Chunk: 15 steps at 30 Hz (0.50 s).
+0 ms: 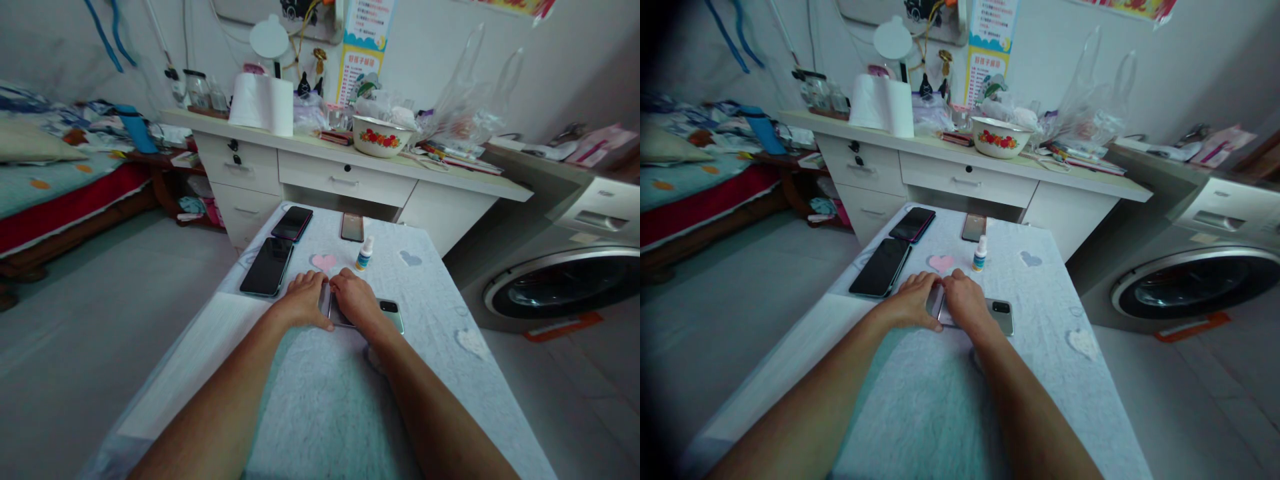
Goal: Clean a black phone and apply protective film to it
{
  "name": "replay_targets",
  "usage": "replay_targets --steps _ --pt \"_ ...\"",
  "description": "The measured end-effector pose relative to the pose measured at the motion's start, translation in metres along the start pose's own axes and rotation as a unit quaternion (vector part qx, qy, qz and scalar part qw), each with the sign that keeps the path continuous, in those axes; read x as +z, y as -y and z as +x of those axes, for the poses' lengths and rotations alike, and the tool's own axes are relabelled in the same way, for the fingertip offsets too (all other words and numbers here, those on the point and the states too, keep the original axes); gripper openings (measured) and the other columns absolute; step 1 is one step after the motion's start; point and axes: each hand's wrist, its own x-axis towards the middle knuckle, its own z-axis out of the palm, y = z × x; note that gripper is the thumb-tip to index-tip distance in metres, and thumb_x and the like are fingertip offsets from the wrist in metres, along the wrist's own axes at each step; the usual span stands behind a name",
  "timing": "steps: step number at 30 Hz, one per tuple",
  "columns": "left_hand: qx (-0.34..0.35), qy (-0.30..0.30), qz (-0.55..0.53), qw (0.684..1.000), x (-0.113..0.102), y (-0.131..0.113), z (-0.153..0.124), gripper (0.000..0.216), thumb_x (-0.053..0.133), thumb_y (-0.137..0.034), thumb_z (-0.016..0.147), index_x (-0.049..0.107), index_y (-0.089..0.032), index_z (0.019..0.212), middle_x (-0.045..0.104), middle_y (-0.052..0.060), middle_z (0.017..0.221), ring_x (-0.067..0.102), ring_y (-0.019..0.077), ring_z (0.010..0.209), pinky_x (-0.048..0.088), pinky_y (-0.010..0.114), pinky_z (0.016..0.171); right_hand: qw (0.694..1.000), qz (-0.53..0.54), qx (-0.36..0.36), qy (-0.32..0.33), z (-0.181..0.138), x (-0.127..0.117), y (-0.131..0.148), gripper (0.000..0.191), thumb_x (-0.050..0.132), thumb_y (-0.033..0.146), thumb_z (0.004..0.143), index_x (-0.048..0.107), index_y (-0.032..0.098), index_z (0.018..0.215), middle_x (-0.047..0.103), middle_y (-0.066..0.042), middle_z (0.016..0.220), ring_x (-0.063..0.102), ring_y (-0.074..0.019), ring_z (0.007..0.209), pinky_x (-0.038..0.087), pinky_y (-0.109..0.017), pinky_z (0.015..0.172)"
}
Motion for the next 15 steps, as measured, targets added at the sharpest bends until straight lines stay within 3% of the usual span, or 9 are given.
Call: replay_targets --steps 15 --pt "0.025 0.009 -0.015 1.000 0.001 0.006 0.001 0.088 0.080 -0.052 0.040 0.042 -0.026 0.115 0.045 0.004 0.115 0.042 0.0278 0.111 0.039 0.036 0.092 0.992 0.089 -0.084 0.035 -0.016 -0.011 0.000 0.019 0.046 0.016 0.087 0.065 0.017 0.088 0.056 -0.004 0.090 0.054 -0.0116 0.082 0.036 -0.022 0.074"
